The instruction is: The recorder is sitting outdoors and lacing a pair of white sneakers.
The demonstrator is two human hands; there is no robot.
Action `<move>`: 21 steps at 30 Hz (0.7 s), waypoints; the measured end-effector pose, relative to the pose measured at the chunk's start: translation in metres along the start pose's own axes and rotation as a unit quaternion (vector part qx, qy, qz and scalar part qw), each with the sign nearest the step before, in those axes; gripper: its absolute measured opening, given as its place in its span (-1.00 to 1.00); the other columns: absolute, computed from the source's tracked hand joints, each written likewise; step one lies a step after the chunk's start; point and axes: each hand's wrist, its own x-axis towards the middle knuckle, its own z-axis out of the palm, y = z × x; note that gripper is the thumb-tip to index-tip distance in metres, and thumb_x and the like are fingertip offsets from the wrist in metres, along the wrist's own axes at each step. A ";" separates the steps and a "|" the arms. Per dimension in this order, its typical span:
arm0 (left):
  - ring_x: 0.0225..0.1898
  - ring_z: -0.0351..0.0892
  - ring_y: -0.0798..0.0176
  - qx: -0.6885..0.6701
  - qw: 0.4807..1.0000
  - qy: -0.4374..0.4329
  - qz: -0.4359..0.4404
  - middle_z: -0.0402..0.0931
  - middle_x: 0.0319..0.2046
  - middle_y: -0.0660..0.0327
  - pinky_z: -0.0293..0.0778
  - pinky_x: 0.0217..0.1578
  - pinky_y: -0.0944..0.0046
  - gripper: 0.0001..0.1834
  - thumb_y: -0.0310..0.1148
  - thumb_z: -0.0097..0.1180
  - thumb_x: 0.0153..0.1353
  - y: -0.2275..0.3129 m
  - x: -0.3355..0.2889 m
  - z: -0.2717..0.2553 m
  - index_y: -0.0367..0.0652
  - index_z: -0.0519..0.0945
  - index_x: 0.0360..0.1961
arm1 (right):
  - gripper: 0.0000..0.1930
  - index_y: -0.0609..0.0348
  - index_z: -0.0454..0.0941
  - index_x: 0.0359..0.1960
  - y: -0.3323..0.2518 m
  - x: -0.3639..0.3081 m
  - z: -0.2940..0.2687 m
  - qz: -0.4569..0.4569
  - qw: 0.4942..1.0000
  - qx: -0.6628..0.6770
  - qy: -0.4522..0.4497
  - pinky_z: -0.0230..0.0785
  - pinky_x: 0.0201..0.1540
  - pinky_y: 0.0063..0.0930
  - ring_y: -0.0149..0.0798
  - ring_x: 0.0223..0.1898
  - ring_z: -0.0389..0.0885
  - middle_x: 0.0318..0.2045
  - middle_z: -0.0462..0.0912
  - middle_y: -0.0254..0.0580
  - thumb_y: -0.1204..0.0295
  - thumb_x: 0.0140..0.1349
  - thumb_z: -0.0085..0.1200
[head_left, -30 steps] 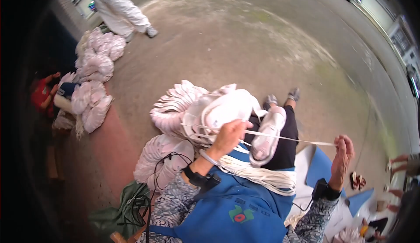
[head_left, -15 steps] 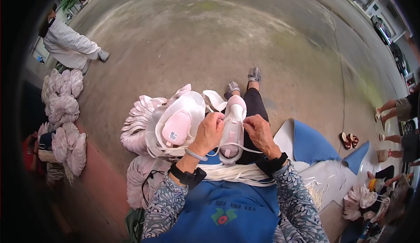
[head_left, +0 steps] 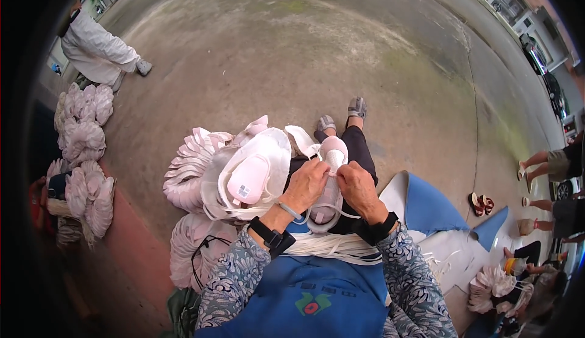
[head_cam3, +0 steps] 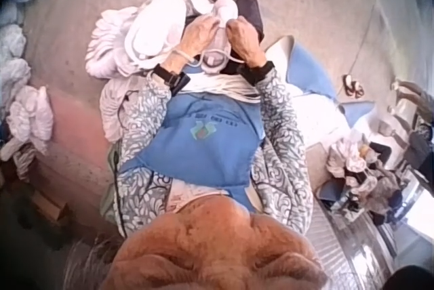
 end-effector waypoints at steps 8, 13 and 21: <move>-0.37 0.56 0.02 0.063 0.996 -0.045 0.043 0.46 -0.41 0.11 0.52 -0.39 0.15 -0.90 -0.43 0.14 0.14 -0.003 0.004 -0.001 -0.16 0.50 -0.32 | -0.87 0.27 0.58 -0.43 -0.003 0.001 -0.002 0.012 1.000 0.015 0.002 0.45 -0.29 -0.09 0.15 -0.38 0.59 -0.41 0.57 0.12 0.46 0.16 0.05; -0.37 0.56 0.04 0.062 0.996 -0.009 0.057 0.46 -0.42 0.13 0.51 -0.40 0.17 -0.89 -0.42 0.14 0.14 -0.005 0.002 0.001 -0.15 0.51 -0.31 | -0.88 0.29 0.59 -0.45 -0.001 0.001 0.000 0.030 0.999 0.028 0.013 0.44 -0.27 -0.09 0.15 -0.38 0.59 -0.44 0.57 0.13 0.49 0.09 0.04; -0.34 0.55 0.04 0.042 0.998 0.006 0.049 0.48 -0.41 0.13 0.50 -0.36 0.16 -0.88 -0.43 0.15 0.14 -0.006 0.003 0.003 -0.15 0.51 -0.29 | -0.88 0.28 0.58 -0.46 0.002 0.001 -0.001 0.014 0.999 0.039 0.018 0.43 -0.29 -0.11 0.13 -0.40 0.58 -0.46 0.56 0.11 0.49 0.10 0.05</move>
